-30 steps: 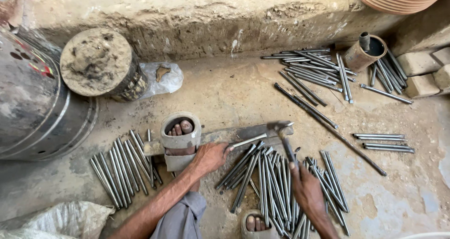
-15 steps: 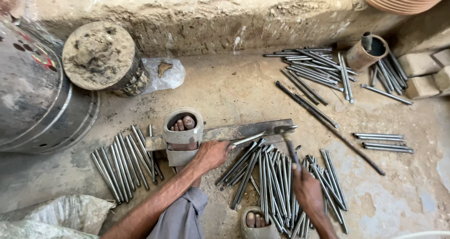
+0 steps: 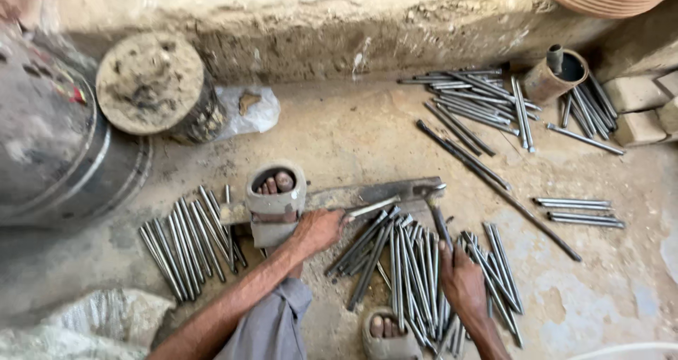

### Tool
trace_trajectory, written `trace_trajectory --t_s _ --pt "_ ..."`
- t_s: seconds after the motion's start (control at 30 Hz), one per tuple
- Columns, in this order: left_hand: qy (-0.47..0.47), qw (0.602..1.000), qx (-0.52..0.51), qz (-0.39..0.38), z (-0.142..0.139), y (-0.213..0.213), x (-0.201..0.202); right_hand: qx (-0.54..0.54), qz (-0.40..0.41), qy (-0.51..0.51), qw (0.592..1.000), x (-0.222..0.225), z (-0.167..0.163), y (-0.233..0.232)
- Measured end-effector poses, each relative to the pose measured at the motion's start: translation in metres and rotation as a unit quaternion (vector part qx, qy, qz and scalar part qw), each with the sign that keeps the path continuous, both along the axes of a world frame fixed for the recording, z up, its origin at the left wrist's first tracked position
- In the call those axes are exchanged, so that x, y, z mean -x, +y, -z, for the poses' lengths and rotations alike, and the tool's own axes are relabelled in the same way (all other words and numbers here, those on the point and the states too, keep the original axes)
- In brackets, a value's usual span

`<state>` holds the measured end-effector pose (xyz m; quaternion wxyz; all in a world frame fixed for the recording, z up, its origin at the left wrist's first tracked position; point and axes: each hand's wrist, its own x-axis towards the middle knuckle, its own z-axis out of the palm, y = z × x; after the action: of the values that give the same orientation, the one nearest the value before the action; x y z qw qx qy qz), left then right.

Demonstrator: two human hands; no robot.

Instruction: The person sits on the floor and repeatedly hammers metal rods placed on a metal bar. They pick up rods from a pile, position them, strike them with a hammer, and set them aside.

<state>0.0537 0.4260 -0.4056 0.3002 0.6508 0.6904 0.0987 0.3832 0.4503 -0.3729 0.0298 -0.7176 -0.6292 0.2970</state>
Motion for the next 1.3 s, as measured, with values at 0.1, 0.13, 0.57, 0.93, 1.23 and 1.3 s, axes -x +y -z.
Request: trace_trajectory --t_s 0.1,0.13,0.57,0.93,1.23,1.3 --pt "0.000 1.000 0.018 0.007 0.004 0.003 0.002 -0.034 0.027 0.058 0.997 -0.003 0.007 0.001" --pt "-0.003 1.000 0.019 0.006 0.005 0.003 0.003 -0.009 0.049 0.075 0.996 0.000 0.013 -0.001" --pt "-0.166 0.985 -0.051 -0.009 -0.025 0.001 0.005 0.000 0.012 -0.008 1.000 -0.020 0.094 0.013" --pt "0.007 1.000 0.030 0.002 0.016 0.009 -0.002 0.038 0.034 0.068 0.996 -0.022 0.063 0.001" --pt "0.032 0.999 -0.014 0.009 0.016 0.006 0.000 0.049 -0.045 0.038 0.997 0.012 0.024 0.001" --pt "0.038 0.999 -0.023 0.011 0.013 0.008 0.000 0.044 -0.070 0.012 0.997 0.013 0.017 0.008"
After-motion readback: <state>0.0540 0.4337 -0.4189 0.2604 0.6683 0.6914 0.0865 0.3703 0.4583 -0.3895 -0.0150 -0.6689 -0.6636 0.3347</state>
